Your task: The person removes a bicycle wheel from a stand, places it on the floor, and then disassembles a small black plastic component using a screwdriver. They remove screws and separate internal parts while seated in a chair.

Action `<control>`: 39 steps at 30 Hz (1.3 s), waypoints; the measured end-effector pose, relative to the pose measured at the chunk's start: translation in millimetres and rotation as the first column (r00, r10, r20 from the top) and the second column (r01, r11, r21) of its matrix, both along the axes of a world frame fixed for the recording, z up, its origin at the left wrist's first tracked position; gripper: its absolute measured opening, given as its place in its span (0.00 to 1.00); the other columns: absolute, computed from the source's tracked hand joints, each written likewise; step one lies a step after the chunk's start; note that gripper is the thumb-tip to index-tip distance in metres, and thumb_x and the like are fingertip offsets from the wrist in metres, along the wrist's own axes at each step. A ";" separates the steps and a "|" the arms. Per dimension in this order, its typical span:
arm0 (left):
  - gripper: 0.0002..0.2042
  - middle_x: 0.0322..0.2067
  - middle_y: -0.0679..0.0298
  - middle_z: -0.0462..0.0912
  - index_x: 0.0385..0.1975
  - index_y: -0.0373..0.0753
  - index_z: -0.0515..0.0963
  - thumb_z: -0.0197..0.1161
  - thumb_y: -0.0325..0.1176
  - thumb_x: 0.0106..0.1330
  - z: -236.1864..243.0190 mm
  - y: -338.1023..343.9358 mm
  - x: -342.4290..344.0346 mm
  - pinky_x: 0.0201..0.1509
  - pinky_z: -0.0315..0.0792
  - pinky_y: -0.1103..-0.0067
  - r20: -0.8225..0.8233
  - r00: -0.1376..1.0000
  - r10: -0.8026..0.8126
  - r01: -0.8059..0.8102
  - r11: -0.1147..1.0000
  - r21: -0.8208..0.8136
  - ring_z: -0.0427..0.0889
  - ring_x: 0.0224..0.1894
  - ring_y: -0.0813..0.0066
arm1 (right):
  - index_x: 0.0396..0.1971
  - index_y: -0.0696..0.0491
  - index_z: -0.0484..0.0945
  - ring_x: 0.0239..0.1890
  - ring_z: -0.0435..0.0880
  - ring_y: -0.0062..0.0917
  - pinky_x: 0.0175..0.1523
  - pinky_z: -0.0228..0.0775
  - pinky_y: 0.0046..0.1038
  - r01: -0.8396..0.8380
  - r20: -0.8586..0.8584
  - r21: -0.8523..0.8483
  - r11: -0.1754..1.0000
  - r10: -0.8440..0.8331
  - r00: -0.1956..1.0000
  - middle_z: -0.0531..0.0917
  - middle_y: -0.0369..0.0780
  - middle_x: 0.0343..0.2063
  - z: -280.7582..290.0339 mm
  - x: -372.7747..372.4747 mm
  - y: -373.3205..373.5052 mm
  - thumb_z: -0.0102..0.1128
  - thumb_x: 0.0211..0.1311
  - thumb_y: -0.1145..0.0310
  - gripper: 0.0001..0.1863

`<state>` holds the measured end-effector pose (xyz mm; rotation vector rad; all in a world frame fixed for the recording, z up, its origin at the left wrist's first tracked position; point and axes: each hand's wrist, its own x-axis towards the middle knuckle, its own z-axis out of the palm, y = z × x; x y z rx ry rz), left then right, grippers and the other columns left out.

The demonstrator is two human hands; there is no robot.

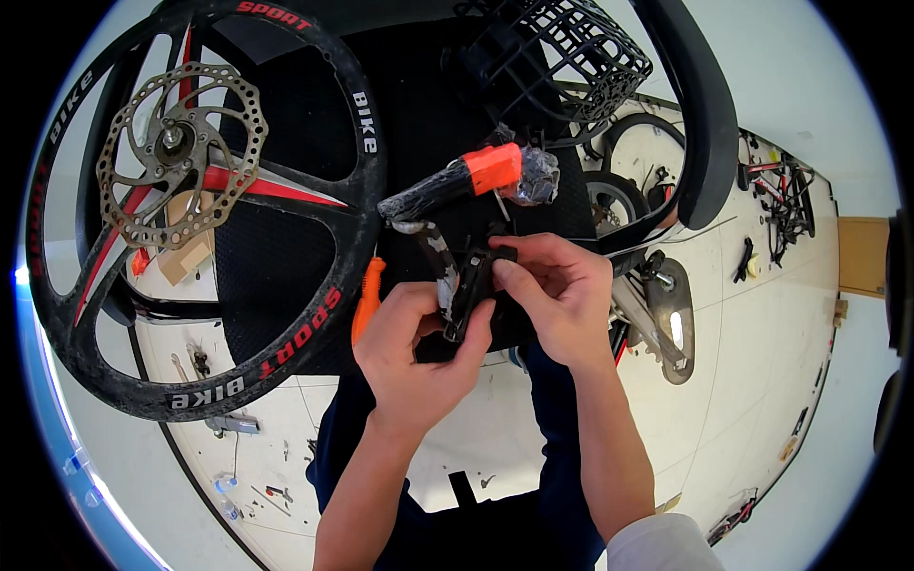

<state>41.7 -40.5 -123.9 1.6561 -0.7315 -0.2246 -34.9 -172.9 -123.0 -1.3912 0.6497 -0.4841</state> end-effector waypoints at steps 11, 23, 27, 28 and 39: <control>0.11 0.32 0.62 0.80 0.35 0.28 0.78 0.71 0.21 0.54 0.5 1.4 3.3 0.33 0.79 0.87 -0.315 0.948 0.041 -0.054 0.998 -0.032 0.81 0.31 0.83 | 0.46 0.63 0.80 0.38 0.86 0.21 0.48 0.78 0.23 -0.139 0.128 0.111 0.984 0.125 0.984 0.86 0.42 0.34 1.2 -5.0 -10.0 0.60 0.56 0.84 0.15; 0.10 0.31 0.63 0.80 0.35 0.27 0.78 0.70 0.20 0.54 0.5 3.1 2.7 0.34 0.79 0.87 -0.358 0.933 0.032 -0.043 0.999 -0.024 0.81 0.31 0.83 | 0.43 0.63 0.81 0.34 0.86 0.19 0.43 0.80 0.21 -0.049 -0.021 -0.084 0.995 0.048 0.999 0.86 0.41 0.30 -0.7 -0.8 2.1 0.61 0.57 0.81 0.13; 0.10 0.30 0.63 0.80 0.35 0.26 0.78 0.70 0.19 0.54 1.3 7.3 9.3 0.35 0.79 0.87 -0.348 0.937 0.029 -0.045 0.998 -0.037 0.81 0.31 0.83 | 0.43 0.63 0.81 0.35 0.86 0.20 0.45 0.80 0.21 -0.095 0.027 0.056 0.994 0.094 0.995 0.86 0.42 0.32 1.8 0.4 0.5 0.61 0.58 0.82 0.12; 0.11 0.30 0.62 0.80 0.36 0.25 0.78 0.70 0.19 0.54 3.8 9.6 12.4 0.35 0.78 0.87 -0.366 0.931 0.014 -0.025 0.999 -0.025 0.81 0.31 0.83 | 0.43 0.63 0.81 0.36 0.86 0.21 0.46 0.80 0.22 -0.119 0.052 0.104 0.987 0.114 0.992 0.86 0.42 0.33 3.7 0.3 -1.4 0.61 0.58 0.82 0.12; 0.11 0.30 0.63 0.80 0.37 0.26 0.78 0.69 0.18 0.55 4.2 16.4 16.5 0.35 0.76 0.89 -0.406 0.912 -0.061 0.076 0.997 0.021 0.81 0.32 0.83 | 0.42 0.64 0.81 0.35 0.87 0.23 0.45 0.81 0.24 -0.177 0.006 0.256 0.950 0.181 0.983 0.86 0.44 0.34 -0.4 -8.1 -8.1 0.63 0.59 0.81 0.11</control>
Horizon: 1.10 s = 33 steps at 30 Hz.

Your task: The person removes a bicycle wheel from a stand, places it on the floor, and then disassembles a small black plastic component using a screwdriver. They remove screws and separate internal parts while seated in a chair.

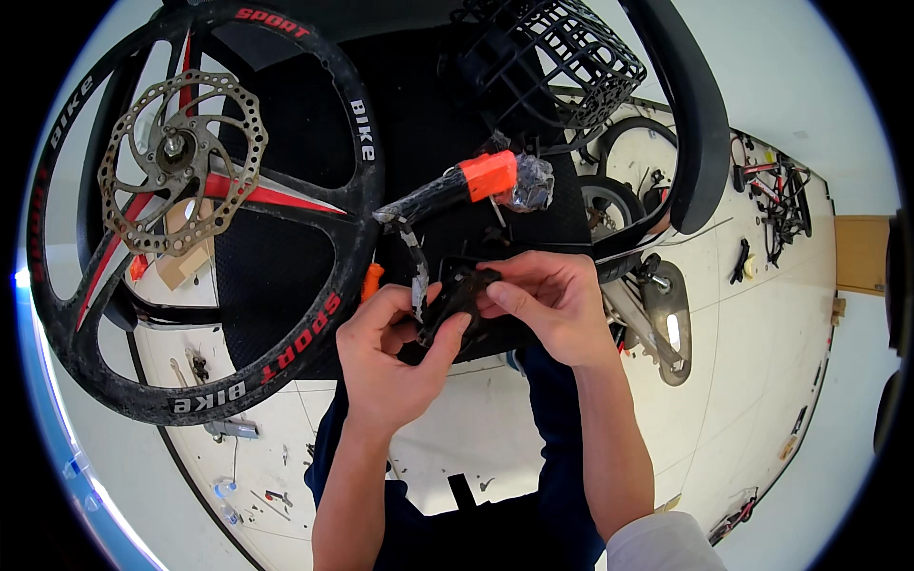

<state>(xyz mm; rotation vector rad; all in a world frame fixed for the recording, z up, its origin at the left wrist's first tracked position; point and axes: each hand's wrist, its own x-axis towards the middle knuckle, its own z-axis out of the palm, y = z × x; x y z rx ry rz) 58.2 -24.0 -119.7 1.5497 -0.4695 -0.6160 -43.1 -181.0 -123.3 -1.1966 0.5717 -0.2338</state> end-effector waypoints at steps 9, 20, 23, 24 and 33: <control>0.11 0.37 0.62 0.82 0.45 0.29 0.77 0.58 0.24 0.65 5.2 2.0 15.7 0.45 0.72 0.87 -0.376 0.921 0.101 -0.166 0.976 -0.143 0.79 0.37 0.82 | 0.33 0.61 0.80 0.23 0.81 0.17 0.31 0.75 0.19 0.352 -0.086 -0.316 0.881 -0.396 0.914 0.83 0.38 0.23 2.7 -3.0 -24.7 0.63 0.62 0.75 0.04; 0.14 0.37 0.61 0.77 0.46 0.37 0.72 0.56 0.39 0.68 -0.3 -6.6 7.5 0.39 0.74 0.74 -0.690 0.723 -0.037 -0.102 0.982 -0.159 0.79 0.37 0.70 | 0.38 0.54 0.82 0.37 0.79 0.31 0.41 0.74 0.31 -0.035 -0.108 -0.951 0.309 -0.223 0.969 0.78 0.38 0.37 -19.2 20.9 -1.0 0.68 0.51 0.74 0.12; 0.14 0.36 0.61 0.77 0.46 0.36 0.73 0.56 0.39 0.68 1.1 -7.0 6.7 0.38 0.74 0.74 -0.736 0.676 -0.025 -0.116 0.983 -0.141 0.78 0.36 0.71 | 0.37 0.55 0.83 0.34 0.78 0.32 0.39 0.74 0.30 -0.008 -0.072 -0.966 0.260 -0.238 0.969 0.78 0.38 0.33 -21.0 22.2 -1.8 0.66 0.52 0.76 0.11; 0.14 0.36 0.61 0.77 0.46 0.36 0.73 0.56 0.39 0.68 0.2 -5.8 6.7 0.38 0.74 0.74 -0.753 0.657 -0.023 -0.126 0.982 -0.141 0.78 0.36 0.71 | 0.37 0.55 0.83 0.33 0.78 0.32 0.39 0.74 0.29 -0.011 -0.072 -0.969 0.248 -0.240 0.968 0.78 0.38 0.32 -20.1 23.3 -1.0 0.66 0.52 0.76 0.10; 0.12 0.36 0.63 0.78 0.44 0.37 0.73 0.57 0.37 0.67 2.9 -10.7 7.8 0.41 0.73 0.77 -0.714 0.700 0.012 -0.145 0.981 -0.126 0.78 0.39 0.75 | 0.41 0.59 0.80 0.30 0.80 0.18 0.36 0.74 0.22 0.212 0.046 0.090 0.973 -0.217 0.975 0.82 0.36 0.30 1.4 13.4 -6.7 0.61 0.61 0.76 0.09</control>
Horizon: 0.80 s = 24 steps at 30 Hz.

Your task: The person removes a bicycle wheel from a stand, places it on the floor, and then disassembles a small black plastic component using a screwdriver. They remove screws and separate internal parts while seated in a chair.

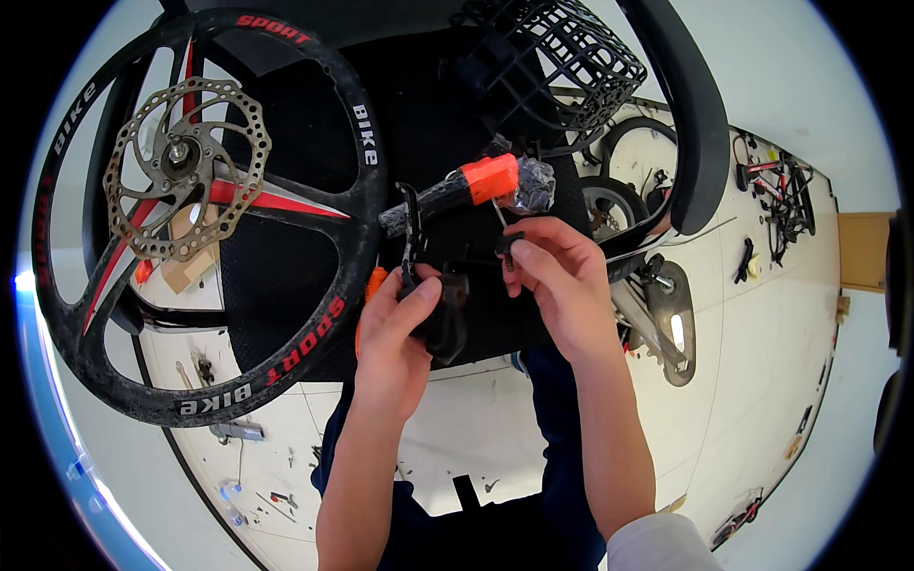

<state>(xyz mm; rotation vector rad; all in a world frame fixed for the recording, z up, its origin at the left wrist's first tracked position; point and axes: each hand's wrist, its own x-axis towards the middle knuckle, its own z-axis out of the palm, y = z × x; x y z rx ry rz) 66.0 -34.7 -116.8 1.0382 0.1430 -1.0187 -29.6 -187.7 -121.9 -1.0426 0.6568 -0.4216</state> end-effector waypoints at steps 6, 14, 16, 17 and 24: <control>0.08 0.37 0.69 0.79 0.42 0.39 0.74 0.59 0.33 0.67 2.7 -6.0 -2.8 0.44 0.71 0.83 0.060 0.998 0.021 -0.022 1.000 0.021 0.77 0.40 0.83 | 0.46 0.60 0.79 0.32 0.81 0.21 0.38 0.76 0.24 -0.009 0.115 0.224 0.974 -0.017 0.993 0.83 0.39 0.32 6.6 -0.4 6.2 0.60 0.62 0.76 0.12; 0.09 0.38 0.67 0.80 0.43 0.39 0.72 0.61 0.32 0.67 1.0 -9.1 -4.1 0.44 0.73 0.84 0.006 0.998 0.059 -0.059 0.998 -0.006 0.79 0.40 0.83 | 0.44 0.62 0.78 0.36 0.85 0.23 0.42 0.79 0.24 -0.012 0.052 -0.082 0.997 0.017 0.998 0.84 0.43 0.36 4.7 -3.3 13.6 0.61 0.62 0.79 0.11; 0.10 0.38 0.65 0.81 0.44 0.38 0.72 0.62 0.31 0.67 -0.1 -10.0 -4.7 0.44 0.73 0.84 -0.007 0.997 0.073 -0.073 0.997 -0.005 0.79 0.40 0.83 | 0.43 0.63 0.78 0.37 0.85 0.23 0.43 0.79 0.23 0.024 0.053 -0.104 0.994 -0.018 0.998 0.84 0.43 0.36 6.3 -4.3 19.9 0.61 0.61 0.81 0.10; 0.10 0.39 0.65 0.81 0.44 0.38 0.72 0.62 0.31 0.67 -0.4 -10.5 -5.2 0.44 0.73 0.84 -0.002 0.997 0.075 -0.075 0.997 0.008 0.79 0.40 0.83 | 0.43 0.63 0.78 0.37 0.85 0.23 0.44 0.79 0.23 0.042 0.053 -0.115 0.992 -0.036 0.998 0.84 0.43 0.36 6.9 -4.4 22.9 0.61 0.61 0.81 0.10; 0.10 0.40 0.65 0.79 0.45 0.38 0.71 0.62 0.32 0.68 4.0 -16.0 -8.9 0.46 0.73 0.84 -0.016 0.996 0.084 -0.083 0.996 0.030 0.78 0.43 0.83 | 0.42 0.64 0.77 0.39 0.85 0.21 0.46 0.79 0.23 0.152 0.062 -0.176 0.973 -0.143 0.988 0.84 0.42 0.36 4.8 -0.7 29.6 0.61 0.60 0.83 0.09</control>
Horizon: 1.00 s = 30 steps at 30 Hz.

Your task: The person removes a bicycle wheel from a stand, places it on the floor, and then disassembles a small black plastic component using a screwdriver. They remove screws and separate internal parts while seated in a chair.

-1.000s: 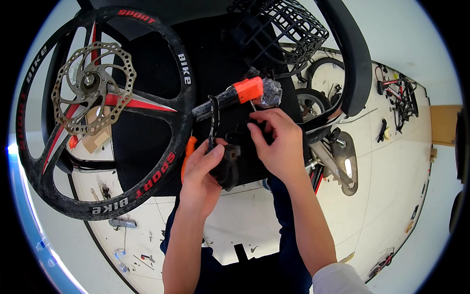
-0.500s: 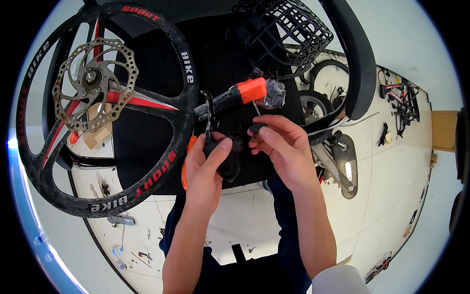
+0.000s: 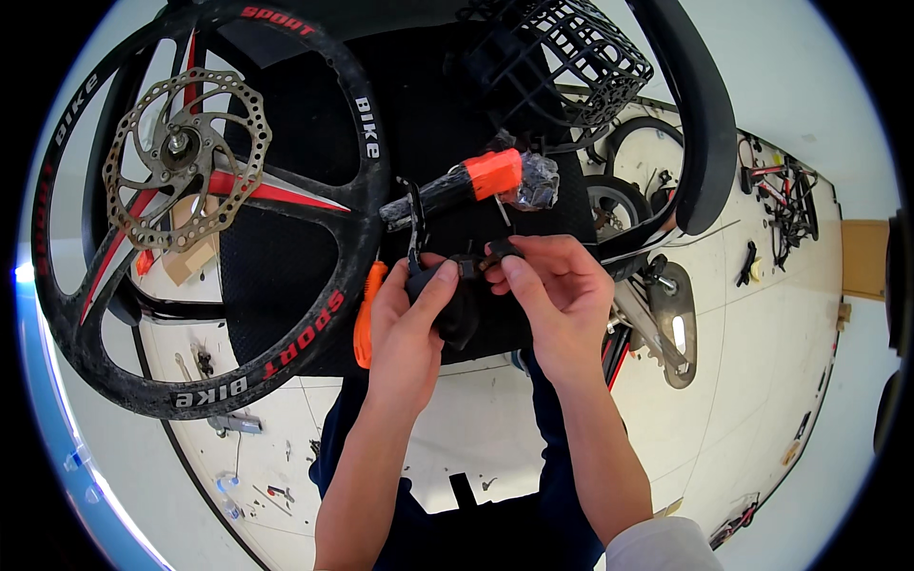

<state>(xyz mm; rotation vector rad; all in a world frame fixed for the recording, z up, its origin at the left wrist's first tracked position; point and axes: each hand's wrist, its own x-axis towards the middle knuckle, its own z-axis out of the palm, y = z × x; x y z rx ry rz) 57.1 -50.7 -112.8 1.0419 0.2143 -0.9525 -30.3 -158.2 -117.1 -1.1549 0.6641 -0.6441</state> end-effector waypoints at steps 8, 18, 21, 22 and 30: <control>0.10 0.40 0.66 0.79 0.44 0.39 0.71 0.61 0.34 0.69 -1.9 1.4 0.6 0.47 0.72 0.84 -0.054 0.998 -0.030 0.029 0.999 -0.016 0.78 0.43 0.83 | 0.38 0.63 0.78 0.38 0.84 0.21 0.47 0.77 0.22 0.023 -0.007 -0.136 0.990 -0.024 1.000 0.84 0.43 0.37 -6.6 -0.4 2.5 0.62 0.57 0.84 0.09; 0.13 0.37 0.67 0.79 0.44 0.39 0.70 0.63 0.38 0.68 -9.0 1.3 -5.1 0.39 0.73 0.87 0.129 0.990 -0.056 0.047 0.997 0.066 0.77 0.37 0.86 | 0.26 0.60 0.74 0.36 0.84 0.21 0.46 0.77 0.21 0.088 0.001 -0.501 0.861 -0.100 0.995 0.84 0.46 0.38 -7.5 -0.4 9.6 0.65 0.49 0.85 0.09; 0.14 0.34 0.68 0.78 0.43 0.39 0.70 0.64 0.39 0.67 -11.6 2.9 -5.0 0.37 0.71 0.88 0.191 0.979 -0.072 0.046 0.989 0.137 0.75 0.36 0.88 | 0.27 0.61 0.74 0.36 0.84 0.21 0.46 0.77 0.22 0.076 -0.008 -0.465 0.882 -0.091 0.996 0.84 0.46 0.37 -7.2 0.0 11.8 0.65 0.49 0.85 0.09; 0.14 0.34 0.69 0.77 0.43 0.39 0.70 0.65 0.39 0.67 -11.1 1.9 -5.2 0.36 0.71 0.88 0.217 0.974 -0.060 0.031 0.990 0.136 0.74 0.35 0.88 | 0.28 0.61 0.74 0.36 0.84 0.20 0.46 0.77 0.22 0.062 -0.021 -0.442 0.895 -0.079 0.997 0.83 0.46 0.37 -7.4 -0.8 10.6 0.65 0.49 0.85 0.09; 0.14 0.32 0.70 0.75 0.43 0.38 0.69 0.66 0.36 0.66 -14.6 3.9 -2.4 0.37 0.66 0.90 0.366 0.928 -0.066 0.002 0.985 0.172 0.70 0.34 0.89 | 0.34 0.63 0.77 0.37 0.84 0.21 0.47 0.78 0.24 -0.052 -0.010 -0.170 0.984 0.051 0.999 0.83 0.44 0.37 -6.8 -7.0 7.4 0.63 0.53 0.86 0.08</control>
